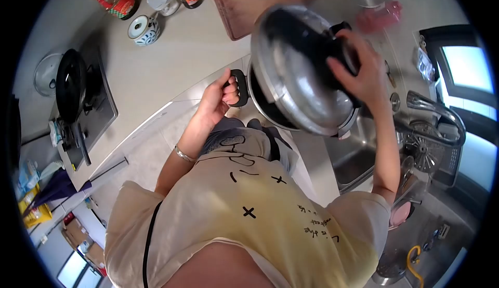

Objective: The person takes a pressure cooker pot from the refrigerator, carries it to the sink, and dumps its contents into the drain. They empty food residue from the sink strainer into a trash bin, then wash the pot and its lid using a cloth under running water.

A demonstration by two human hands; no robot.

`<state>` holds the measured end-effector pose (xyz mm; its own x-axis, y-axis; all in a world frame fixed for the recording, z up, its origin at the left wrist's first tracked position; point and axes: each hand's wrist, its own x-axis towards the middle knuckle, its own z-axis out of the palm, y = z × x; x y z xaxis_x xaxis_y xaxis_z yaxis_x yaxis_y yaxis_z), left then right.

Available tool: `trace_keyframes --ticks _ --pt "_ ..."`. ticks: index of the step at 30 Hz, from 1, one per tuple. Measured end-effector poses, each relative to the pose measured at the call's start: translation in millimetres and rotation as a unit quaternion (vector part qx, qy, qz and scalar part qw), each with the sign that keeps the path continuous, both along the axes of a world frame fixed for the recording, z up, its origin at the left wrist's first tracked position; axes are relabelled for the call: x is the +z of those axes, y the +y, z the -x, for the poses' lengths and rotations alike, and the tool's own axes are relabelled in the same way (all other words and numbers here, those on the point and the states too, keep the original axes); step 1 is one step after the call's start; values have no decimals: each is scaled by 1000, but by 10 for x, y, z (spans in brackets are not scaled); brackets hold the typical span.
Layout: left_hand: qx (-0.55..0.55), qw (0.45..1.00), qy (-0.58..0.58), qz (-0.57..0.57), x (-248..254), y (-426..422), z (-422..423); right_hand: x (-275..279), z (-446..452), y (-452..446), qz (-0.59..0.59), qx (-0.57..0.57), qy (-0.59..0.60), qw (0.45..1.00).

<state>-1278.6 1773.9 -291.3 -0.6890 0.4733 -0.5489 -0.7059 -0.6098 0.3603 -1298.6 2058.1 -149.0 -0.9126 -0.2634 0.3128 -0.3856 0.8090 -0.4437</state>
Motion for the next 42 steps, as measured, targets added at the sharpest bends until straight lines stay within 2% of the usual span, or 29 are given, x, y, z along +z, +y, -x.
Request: trace_keyframes --ticks 2,3,7,11,16,20,21,23,26,42 --pt "-1 1000 3 5 22 4 1 81 -19 196 40 -59 -38 997" --pt "1 1000 3 7 28 9 -2 46 -9 339 54 -68 -10 996" --pt "2 1000 -4 12 31 24 10 46 -188 788 164 -121 -21 979" --pt "1 999 8 49 38 42 13 -29 -447 1154 167 -192 15 967" --pt "-8 998 12 65 42 50 15 -299 -831 1387 285 -294 -1 912" --pt "-6 996 6 90 43 61 21 -631 -1055 1594 320 -338 -17 885" --pt "-3 995 7 95 44 58 23 -799 -1115 1685 372 -322 -16 870" --pt "-1 995 5 101 26 58 20 -1094 -1212 1898 448 -375 -59 809" --pt "-10 996 9 89 -12 50 30 -1239 -1268 1857 367 -390 -46 843" --pt "-5 997 9 78 -1 59 27 -1337 -1127 1769 457 -414 -141 774"
